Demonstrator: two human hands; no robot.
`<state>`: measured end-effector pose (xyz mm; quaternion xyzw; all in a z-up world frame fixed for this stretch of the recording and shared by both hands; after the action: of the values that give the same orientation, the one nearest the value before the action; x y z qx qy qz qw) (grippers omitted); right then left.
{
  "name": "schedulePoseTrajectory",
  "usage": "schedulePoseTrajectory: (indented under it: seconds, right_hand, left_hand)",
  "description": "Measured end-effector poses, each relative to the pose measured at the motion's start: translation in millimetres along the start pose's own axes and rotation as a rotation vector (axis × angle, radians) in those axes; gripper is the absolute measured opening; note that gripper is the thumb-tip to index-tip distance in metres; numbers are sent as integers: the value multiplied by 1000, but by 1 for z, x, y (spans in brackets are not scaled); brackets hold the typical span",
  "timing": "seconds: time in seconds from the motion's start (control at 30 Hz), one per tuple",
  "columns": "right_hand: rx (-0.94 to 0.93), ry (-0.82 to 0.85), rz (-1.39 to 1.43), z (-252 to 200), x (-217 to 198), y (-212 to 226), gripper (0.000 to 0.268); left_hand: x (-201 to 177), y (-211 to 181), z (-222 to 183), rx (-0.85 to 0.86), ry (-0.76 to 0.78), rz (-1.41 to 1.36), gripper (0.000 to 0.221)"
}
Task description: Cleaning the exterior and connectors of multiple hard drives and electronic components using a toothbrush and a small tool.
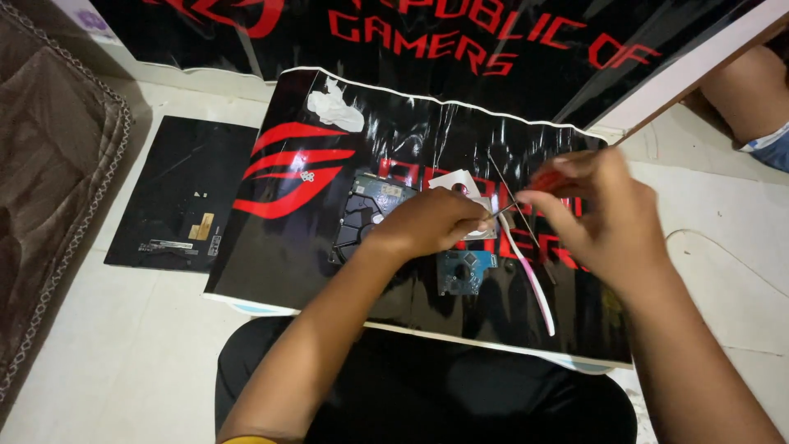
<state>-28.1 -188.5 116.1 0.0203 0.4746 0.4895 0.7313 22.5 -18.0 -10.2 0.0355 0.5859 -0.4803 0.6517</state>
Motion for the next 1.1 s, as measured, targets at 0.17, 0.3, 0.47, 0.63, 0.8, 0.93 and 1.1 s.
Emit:
schedulePoseTrajectory:
  seconds: [0.17, 0.3, 0.47, 0.63, 0.8, 0.93, 1.1]
  right_hand:
    - [23, 33, -85, 0, 9, 3, 41]
    - [29, 22, -95, -1, 9, 0, 41]
    - [25, 18, -93, -4, 11, -6, 40]
    - [25, 16, -74, -5, 14, -7, 42]
    - [45, 33, -90, -6, 15, -9, 41]
    - [47, 30, -76, -6, 15, -6, 40]
    - [45, 25, -81, -6, 16, -7, 41]
  left_hand:
    - [12, 3, -1, -106, 151, 61, 30]
    - [5, -3, -2, -109, 143, 51, 32]
    - [14, 3, 0, -113, 127, 76, 28]
    - [21, 10, -2, -98, 79, 66, 29]
    - [20, 8, -3, -97, 94, 29, 39]
    - [22, 10, -4, -94, 96, 60, 34]
    - [22, 10, -5, -60, 76, 67, 33]
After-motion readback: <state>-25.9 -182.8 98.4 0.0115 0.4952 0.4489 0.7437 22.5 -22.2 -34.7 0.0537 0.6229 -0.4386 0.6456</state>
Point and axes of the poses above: each hand's wrist, its own z-axis towards the middle knuckle, its own x-axis out of the palm, y = z × x, the point moved 4 cm from there along z, towards the middle knuckle, and after that the axes turned 11 degrees about z, right-handed, at the moved point
